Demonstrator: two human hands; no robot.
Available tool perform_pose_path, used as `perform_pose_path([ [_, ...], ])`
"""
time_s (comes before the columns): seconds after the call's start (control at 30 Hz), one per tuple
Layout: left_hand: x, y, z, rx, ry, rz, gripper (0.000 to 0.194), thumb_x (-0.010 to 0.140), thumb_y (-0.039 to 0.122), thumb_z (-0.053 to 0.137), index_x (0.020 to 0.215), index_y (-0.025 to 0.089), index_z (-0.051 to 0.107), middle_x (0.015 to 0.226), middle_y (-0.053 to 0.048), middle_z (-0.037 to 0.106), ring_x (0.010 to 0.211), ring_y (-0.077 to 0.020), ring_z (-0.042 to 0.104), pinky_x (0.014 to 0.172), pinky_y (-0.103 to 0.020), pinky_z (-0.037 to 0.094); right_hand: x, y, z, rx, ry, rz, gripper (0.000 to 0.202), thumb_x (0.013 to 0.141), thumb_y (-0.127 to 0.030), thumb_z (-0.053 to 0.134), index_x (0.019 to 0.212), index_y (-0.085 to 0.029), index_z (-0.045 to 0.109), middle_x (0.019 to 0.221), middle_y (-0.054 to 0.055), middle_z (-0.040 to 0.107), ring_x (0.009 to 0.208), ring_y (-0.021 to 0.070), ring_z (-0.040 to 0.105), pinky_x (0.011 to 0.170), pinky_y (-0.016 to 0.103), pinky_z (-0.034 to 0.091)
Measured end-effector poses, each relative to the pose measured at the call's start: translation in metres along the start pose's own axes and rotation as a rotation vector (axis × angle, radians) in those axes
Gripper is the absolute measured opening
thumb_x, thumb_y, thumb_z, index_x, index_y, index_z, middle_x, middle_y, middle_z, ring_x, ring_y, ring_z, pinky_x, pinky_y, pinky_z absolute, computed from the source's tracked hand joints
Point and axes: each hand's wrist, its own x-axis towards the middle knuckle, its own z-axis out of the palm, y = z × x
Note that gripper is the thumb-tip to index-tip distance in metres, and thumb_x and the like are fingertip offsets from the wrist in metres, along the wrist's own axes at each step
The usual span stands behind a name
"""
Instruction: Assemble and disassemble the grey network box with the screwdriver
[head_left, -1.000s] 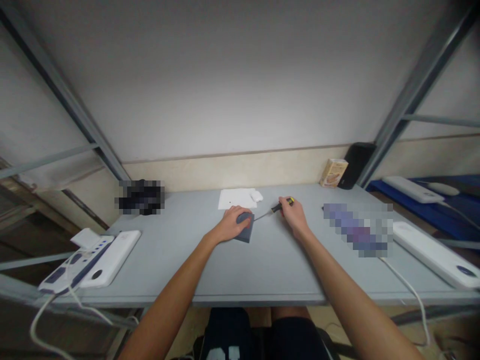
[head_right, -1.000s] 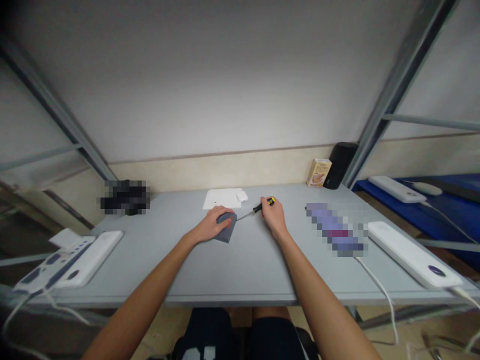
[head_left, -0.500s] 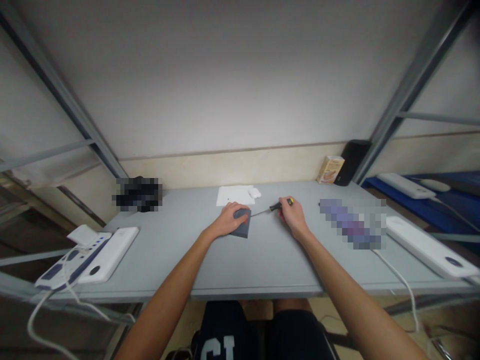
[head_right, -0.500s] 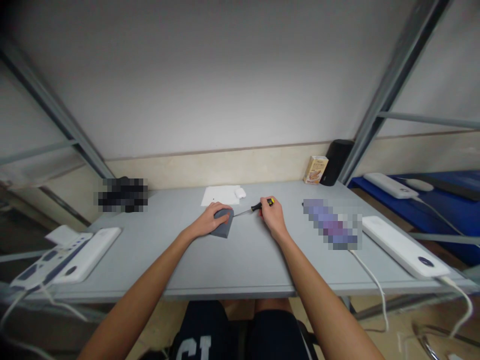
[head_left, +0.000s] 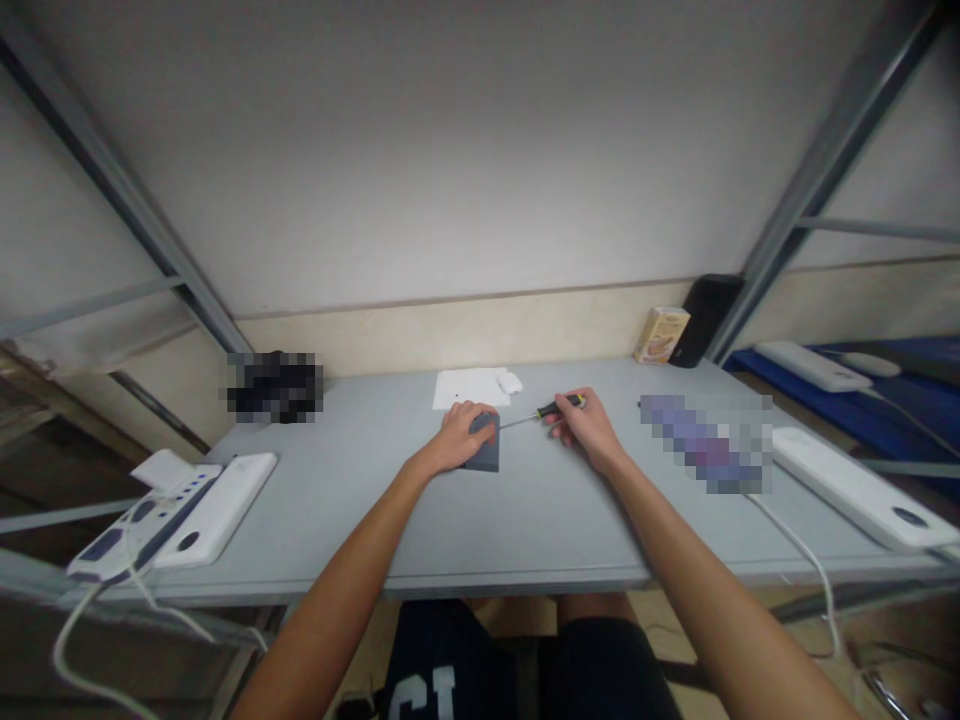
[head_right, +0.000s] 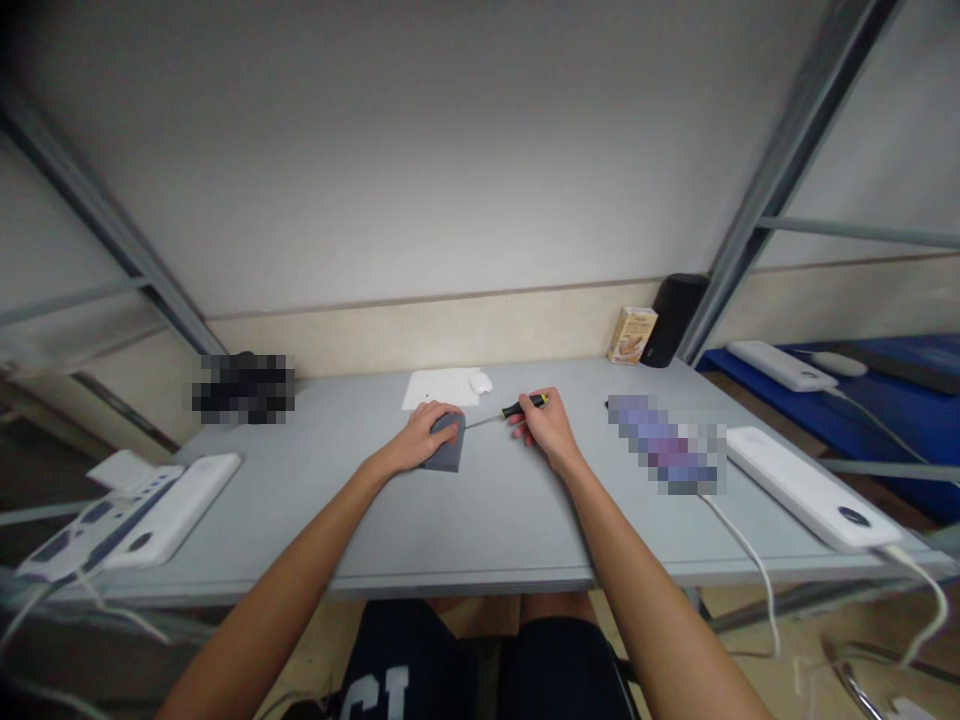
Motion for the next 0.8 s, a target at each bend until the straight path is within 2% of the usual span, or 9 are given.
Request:
perform_pose_path([
  [0.17, -0.001, 0.001, 0.0, 0.022, -0.016, -0.004, 0.023, 0.095, 0.033, 0.053, 0.113, 0.028, 0.067, 0.112, -0.004, 0.065, 0.115, -0.0253, 0.051, 0.109, -0.043, 0.036, 0.0, -0.006, -0.002, -0.026, -0.041, 0.068, 0.013, 0.093, -0.025, 0.054, 0.085, -0.02, 0.045, 0.058, 0.008, 0.07, 0.034, 0.0138, 0.056, 0.027, 0.019, 0.03],
  [0.27, -0.001, 0.002, -0.001, 0.033, -0.017, -0.014, 0.024, 0.096, 0.033, 0.052, 0.115, 0.028, 0.066, 0.112, -0.005, 0.064, 0.115, -0.0256, 0.05, 0.109, -0.043, 0.036, -0.003, -0.009, -0.009, -0.022, -0.104, 0.113, 0.01, 0.093, -0.021, 0.051, 0.084, -0.019, 0.047, 0.068, 0.013, 0.075, 0.037, 0.0127, 0.059, 0.028, 0.017, 0.026],
  [0.37, -0.002, 0.001, -0.002, 0.036, -0.023, -0.01, 0.025, 0.097, 0.032, 0.051, 0.117, 0.028, 0.065, 0.111, -0.005, 0.063, 0.114, -0.0258, 0.05, 0.109, -0.044, 0.036, -0.006, -0.012, -0.018, 0.025, -0.234, 0.163, 0.008, 0.093, -0.025, 0.052, 0.09, -0.019, 0.047, 0.086, 0.015, 0.078, 0.043, 0.0121, 0.063, 0.03, 0.016, 0.022],
  [0.43, -0.002, 0.0, -0.003, 0.031, -0.031, 0.004, 0.026, 0.097, 0.032, 0.05, 0.118, 0.028, 0.064, 0.11, -0.005, 0.063, 0.114, -0.0258, 0.05, 0.108, -0.044, 0.036, -0.007, -0.014, -0.021, 0.06, -0.285, 0.175, 0.015, 0.095, -0.035, 0.053, 0.094, -0.021, 0.047, 0.09, 0.013, 0.079, 0.045, 0.0119, 0.063, 0.031, 0.015, 0.019],
  [0.5, -0.002, -0.001, -0.004, 0.025, -0.039, 0.014, 0.026, 0.097, 0.031, 0.05, 0.119, 0.028, 0.064, 0.108, -0.005, 0.063, 0.114, -0.0259, 0.05, 0.109, -0.044, 0.036, -0.008, -0.014, -0.021, 0.048, -0.282, 0.166, 0.027, 0.096, -0.048, 0.051, 0.096, -0.021, 0.048, 0.084, 0.01, 0.077, 0.042, 0.0113, 0.059, 0.03, 0.015, 0.017],
  [0.57, -0.002, -0.002, -0.005, 0.019, -0.05, 0.017, 0.026, 0.096, 0.03, 0.051, 0.118, 0.029, 0.064, 0.106, -0.004, 0.064, 0.113, -0.0256, 0.051, 0.109, -0.044, 0.035, -0.009, -0.013, -0.02, -0.02, -0.258, 0.142, 0.036, 0.097, -0.056, 0.047, 0.094, -0.021, 0.05, 0.068, 0.005, 0.071, 0.036, 0.009, 0.049, 0.029, 0.016, 0.016],
  [0.63, -0.002, -0.004, -0.007, 0.016, -0.057, 0.011, 0.026, 0.096, 0.029, 0.051, 0.117, 0.029, 0.065, 0.104, -0.004, 0.064, 0.112, -0.0255, 0.051, 0.109, -0.044, 0.035, -0.01, -0.012, -0.019, -0.116, -0.245, 0.117, 0.037, 0.098, -0.053, 0.046, 0.089, -0.018, 0.056, 0.052, -0.002, 0.056, 0.031, 0.0064, 0.036, 0.029, 0.016, 0.015],
  [0.7, -0.001, -0.005, -0.009, 0.017, -0.057, 0.004, 0.026, 0.096, 0.029, 0.051, 0.118, 0.029, 0.065, 0.102, -0.004, 0.064, 0.111, -0.0256, 0.052, 0.108, -0.044, 0.035, -0.009, -0.01, -0.02, -0.183, -0.266, 0.114, 0.034, 0.097, -0.045, 0.048, 0.089, -0.015, 0.062, 0.047, -0.006, 0.045, 0.032, 0.0052, 0.028, 0.03, 0.016, 0.015],
  [0.8, 0.0, -0.008, -0.01, 0.03, -0.052, 0.003, 0.027, 0.096, 0.028, 0.05, 0.118, 0.028, 0.066, 0.101, -0.005, 0.064, 0.11, -0.0257, 0.052, 0.107, -0.043, 0.036, -0.008, -0.009, -0.027, -0.18, -0.366, 0.122, 0.032, 0.095, -0.04, 0.052, 0.103, -0.014, 0.069, 0.053, -0.006, 0.046, 0.037, 0.0055, 0.031, 0.033, 0.016, 0.016],
])
